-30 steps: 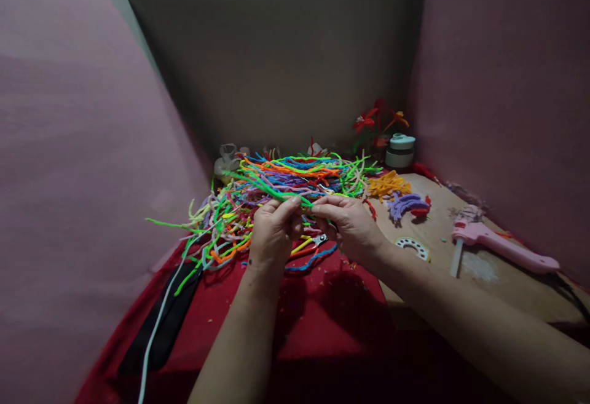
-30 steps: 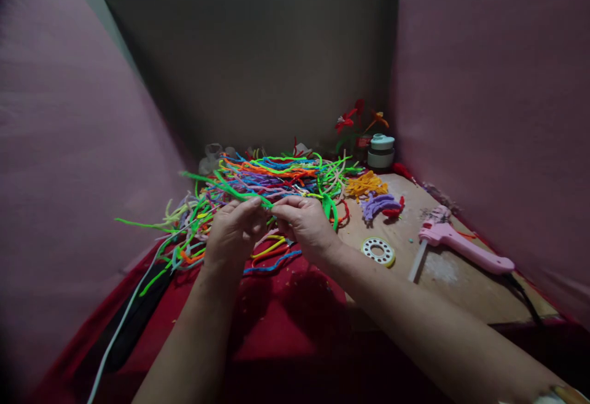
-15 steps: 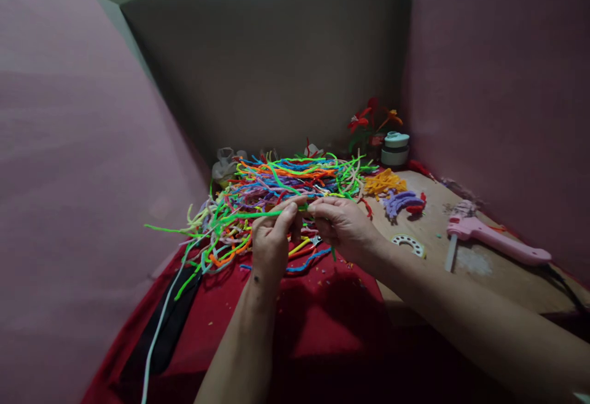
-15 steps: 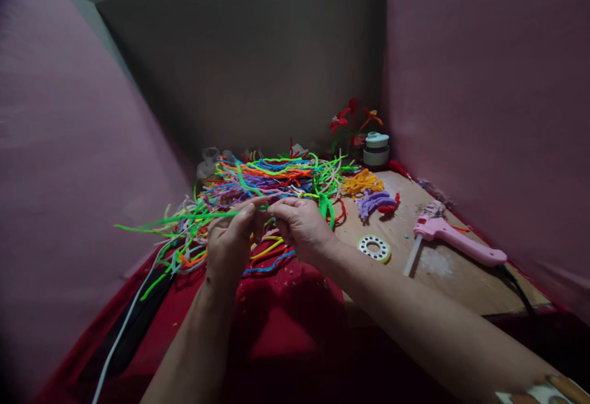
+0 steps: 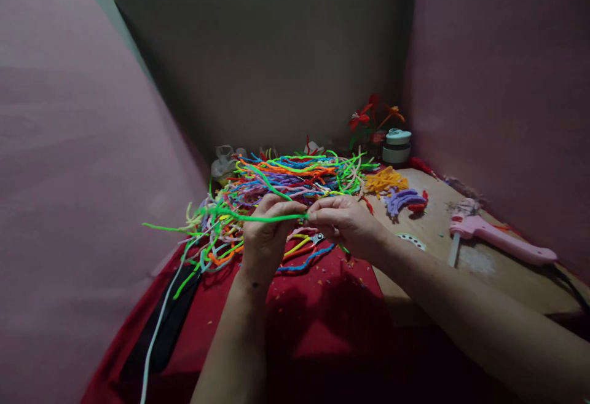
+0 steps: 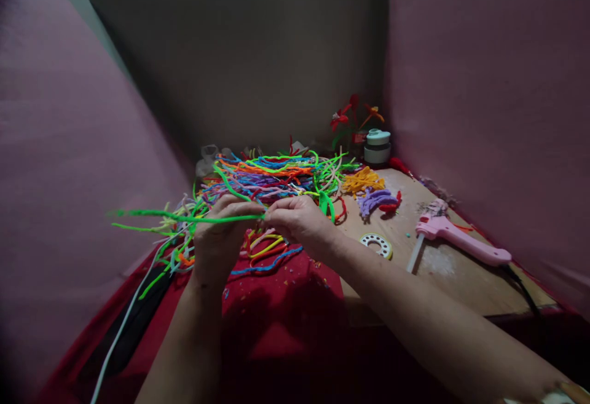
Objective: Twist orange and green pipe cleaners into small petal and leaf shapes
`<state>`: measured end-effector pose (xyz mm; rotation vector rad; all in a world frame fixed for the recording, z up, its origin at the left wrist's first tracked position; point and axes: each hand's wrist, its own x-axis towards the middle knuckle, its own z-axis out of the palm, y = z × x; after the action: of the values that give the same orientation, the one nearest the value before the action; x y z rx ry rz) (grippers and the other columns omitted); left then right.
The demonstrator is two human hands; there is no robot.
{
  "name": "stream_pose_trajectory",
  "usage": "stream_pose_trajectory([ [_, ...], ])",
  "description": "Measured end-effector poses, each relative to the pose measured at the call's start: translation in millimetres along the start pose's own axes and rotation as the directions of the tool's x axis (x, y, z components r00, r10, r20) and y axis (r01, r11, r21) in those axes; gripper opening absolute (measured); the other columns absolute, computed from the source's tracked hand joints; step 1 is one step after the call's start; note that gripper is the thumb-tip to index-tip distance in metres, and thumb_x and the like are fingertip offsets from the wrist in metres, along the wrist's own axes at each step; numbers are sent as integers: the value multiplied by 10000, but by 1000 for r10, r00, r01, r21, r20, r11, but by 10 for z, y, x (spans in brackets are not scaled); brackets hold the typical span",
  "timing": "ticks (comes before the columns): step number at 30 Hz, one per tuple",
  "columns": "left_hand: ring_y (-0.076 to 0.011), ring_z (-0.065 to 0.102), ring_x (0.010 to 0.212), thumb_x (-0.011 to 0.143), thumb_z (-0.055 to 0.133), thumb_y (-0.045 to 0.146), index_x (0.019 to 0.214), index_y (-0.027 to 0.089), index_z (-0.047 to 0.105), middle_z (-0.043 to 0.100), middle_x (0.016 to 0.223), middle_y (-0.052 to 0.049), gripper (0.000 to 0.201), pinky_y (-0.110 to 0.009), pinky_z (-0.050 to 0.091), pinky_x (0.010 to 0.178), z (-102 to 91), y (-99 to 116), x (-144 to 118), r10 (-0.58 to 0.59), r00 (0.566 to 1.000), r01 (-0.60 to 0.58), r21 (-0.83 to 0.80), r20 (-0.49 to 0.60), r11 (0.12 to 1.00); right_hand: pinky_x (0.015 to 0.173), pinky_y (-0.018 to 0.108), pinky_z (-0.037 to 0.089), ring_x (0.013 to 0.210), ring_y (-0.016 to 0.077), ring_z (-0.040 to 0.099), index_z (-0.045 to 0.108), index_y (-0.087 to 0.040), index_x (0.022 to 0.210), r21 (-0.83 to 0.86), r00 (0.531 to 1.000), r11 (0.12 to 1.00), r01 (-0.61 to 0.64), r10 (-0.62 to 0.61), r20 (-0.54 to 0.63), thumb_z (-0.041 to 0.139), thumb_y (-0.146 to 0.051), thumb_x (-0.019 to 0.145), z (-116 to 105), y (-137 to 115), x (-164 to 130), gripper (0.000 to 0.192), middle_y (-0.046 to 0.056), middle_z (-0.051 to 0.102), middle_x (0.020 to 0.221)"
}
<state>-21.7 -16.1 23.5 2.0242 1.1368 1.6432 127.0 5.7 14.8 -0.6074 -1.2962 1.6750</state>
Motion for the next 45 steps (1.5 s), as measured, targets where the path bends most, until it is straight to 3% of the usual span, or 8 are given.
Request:
stream_pose_trajectory([
  [11,-130,566,609,670,702,155,698,169,681,607,702,-33,38,-216,457,539,-206,99,-90,-204,945,273,-276,255,922,432,204,208,463,52,300,643,-145,611,-270,963,955,125,-50,266,616,-197,669,-22,-99,-100,82,-50,432,484],
  [17,-127,584,610,658,710,146,781,171,667,627,698,-39,133,-220,477,563,-300,225,-61,-337,867,455,-310,366,835,467,217,229,495,62,308,627,-141,619,-365,950,917,159,-42,308,588,-212,713,-2,-81,-119,124,-50,405,512],
  [23,-149,596,664,609,733,114,1229,280,524,646,795,-36,675,-244,489,591,-394,265,-57,-344,820,516,-330,458,791,501,222,288,518,67,387,657,-135,659,-392,968,901,185,-98,232,569,-194,735,52,-102,-140,130,-34,491,545],
  [28,-109,533,582,668,677,92,1329,315,432,595,688,4,740,-205,465,539,-316,340,-130,-332,901,394,-205,278,896,508,204,338,544,64,456,655,-141,685,-219,980,962,163,-132,148,631,-228,721,130,-55,-134,98,-20,572,603],
  [33,-83,497,591,731,617,97,1370,313,336,532,659,40,731,-193,455,577,-134,372,-200,-142,988,149,-135,65,979,346,175,166,345,23,250,603,-177,729,237,996,968,80,-86,13,672,-275,706,184,49,-105,121,-108,381,416],
  [36,-75,519,606,752,604,118,1275,289,419,545,669,47,580,-176,451,578,-59,367,-219,-192,981,180,-194,-43,964,327,166,132,323,23,240,572,-206,780,426,996,905,6,-42,75,682,-270,707,175,85,-100,147,-111,417,430],
  [40,-76,558,636,753,630,199,918,189,611,620,759,8,167,-167,447,562,-53,379,-201,-379,923,382,-267,64,885,326,156,136,302,25,226,534,-242,829,496,981,866,-66,-34,190,649,-272,757,137,88,-127,140,-106,462,441],
  [45,-51,525,594,749,635,191,791,170,677,628,695,17,63,-140,406,538,-72,454,-169,-403,908,419,-229,115,878,331,143,184,311,33,173,518,-262,829,511,957,855,-89,-69,281,615,-281,793,103,98,-154,106,-113,414,424],
])
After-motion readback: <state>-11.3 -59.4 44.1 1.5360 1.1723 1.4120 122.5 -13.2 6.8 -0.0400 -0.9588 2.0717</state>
